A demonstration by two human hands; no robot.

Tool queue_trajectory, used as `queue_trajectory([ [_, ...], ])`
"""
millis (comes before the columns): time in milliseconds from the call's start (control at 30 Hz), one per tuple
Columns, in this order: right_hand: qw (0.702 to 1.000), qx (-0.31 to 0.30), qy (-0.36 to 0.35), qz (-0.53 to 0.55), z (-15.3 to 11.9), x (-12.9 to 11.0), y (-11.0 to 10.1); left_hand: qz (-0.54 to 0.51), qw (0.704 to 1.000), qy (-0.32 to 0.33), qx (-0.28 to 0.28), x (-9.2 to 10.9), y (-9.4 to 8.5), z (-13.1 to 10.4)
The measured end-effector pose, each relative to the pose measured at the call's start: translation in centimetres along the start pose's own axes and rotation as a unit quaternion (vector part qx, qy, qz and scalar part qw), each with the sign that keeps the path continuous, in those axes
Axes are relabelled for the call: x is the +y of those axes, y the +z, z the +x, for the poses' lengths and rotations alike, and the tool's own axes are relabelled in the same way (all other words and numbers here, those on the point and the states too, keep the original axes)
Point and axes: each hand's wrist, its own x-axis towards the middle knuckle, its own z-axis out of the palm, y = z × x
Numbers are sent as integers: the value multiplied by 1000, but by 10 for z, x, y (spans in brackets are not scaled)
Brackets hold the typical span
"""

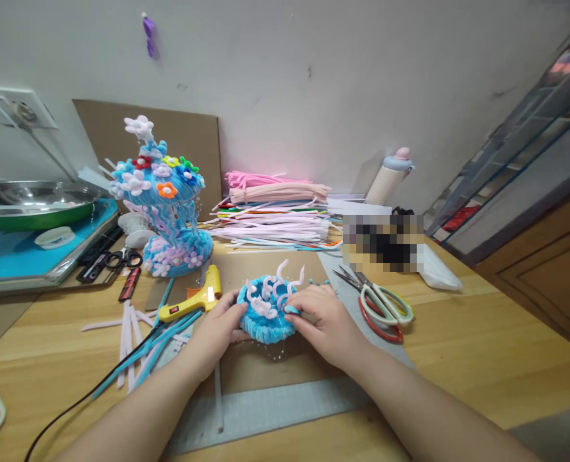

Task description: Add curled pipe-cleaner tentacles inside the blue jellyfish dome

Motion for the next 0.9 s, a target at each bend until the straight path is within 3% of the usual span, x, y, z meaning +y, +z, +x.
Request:
queue_trajectory([
  [900, 999, 42, 14, 12, 0, -1, 5, -3, 1000, 16, -15, 3, 3, -4],
])
